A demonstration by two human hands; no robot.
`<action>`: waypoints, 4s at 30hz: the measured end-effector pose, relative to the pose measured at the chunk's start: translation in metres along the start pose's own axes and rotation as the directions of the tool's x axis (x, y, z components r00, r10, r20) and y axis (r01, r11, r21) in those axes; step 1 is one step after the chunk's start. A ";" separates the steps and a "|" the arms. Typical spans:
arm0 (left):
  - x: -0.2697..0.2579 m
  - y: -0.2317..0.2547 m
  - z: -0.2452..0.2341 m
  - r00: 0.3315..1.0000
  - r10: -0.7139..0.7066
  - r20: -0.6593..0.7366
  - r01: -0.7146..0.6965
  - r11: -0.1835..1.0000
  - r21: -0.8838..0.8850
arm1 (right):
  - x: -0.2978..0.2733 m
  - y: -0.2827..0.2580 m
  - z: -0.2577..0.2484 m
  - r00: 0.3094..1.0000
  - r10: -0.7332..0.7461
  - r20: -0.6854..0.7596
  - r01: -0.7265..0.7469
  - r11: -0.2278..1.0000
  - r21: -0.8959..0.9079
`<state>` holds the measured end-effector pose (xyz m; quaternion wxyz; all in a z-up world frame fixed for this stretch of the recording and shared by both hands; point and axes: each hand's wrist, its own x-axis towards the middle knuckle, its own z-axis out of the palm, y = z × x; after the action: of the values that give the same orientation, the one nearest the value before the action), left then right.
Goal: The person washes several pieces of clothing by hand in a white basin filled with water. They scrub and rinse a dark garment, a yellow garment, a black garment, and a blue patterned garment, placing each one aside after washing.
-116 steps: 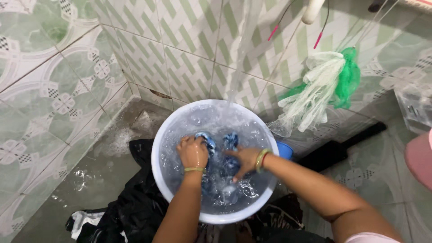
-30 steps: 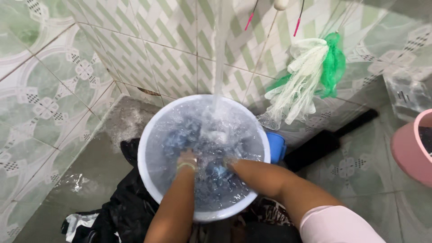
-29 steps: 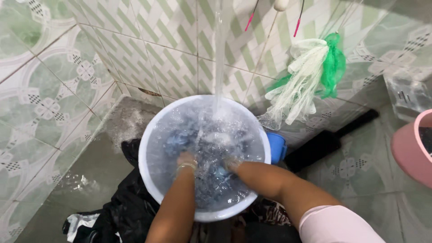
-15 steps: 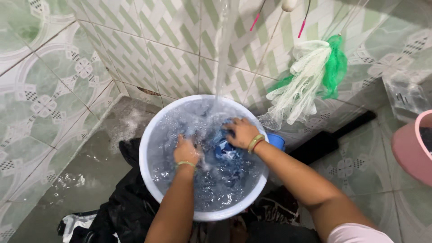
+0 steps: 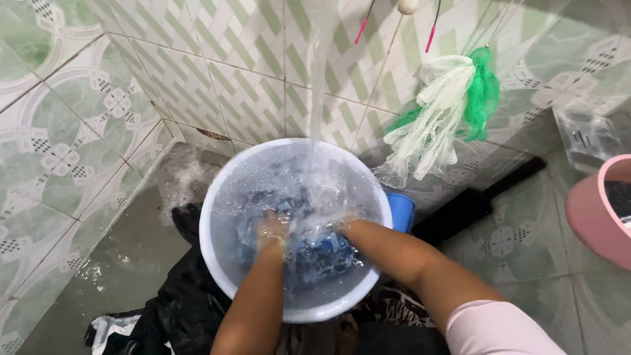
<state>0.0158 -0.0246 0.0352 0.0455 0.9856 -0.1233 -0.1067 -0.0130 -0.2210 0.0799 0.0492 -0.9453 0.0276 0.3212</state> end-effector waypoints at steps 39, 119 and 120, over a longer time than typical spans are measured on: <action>-0.050 -0.100 -0.104 0.984 0.070 -0.165 -0.016 0.951 0.307 | -0.069 0.077 -0.037 0.864 -0.224 -0.450 0.028 0.916 -0.400; -0.285 -0.215 -0.177 0.989 0.026 0.148 -0.057 0.976 0.209 | -0.099 -0.106 0.017 0.945 -0.328 -0.013 0.293 0.861 -0.416; -0.284 -0.215 -0.175 0.988 0.021 0.156 -0.056 0.974 0.220 | -0.098 -0.105 0.019 0.935 -0.345 0.085 0.340 0.802 -0.491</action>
<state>-0.1641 0.2663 0.2375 -0.0733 0.9707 -0.1568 -0.1664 -0.0928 -0.1125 0.1326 -0.1394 -0.9163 -0.2271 0.2990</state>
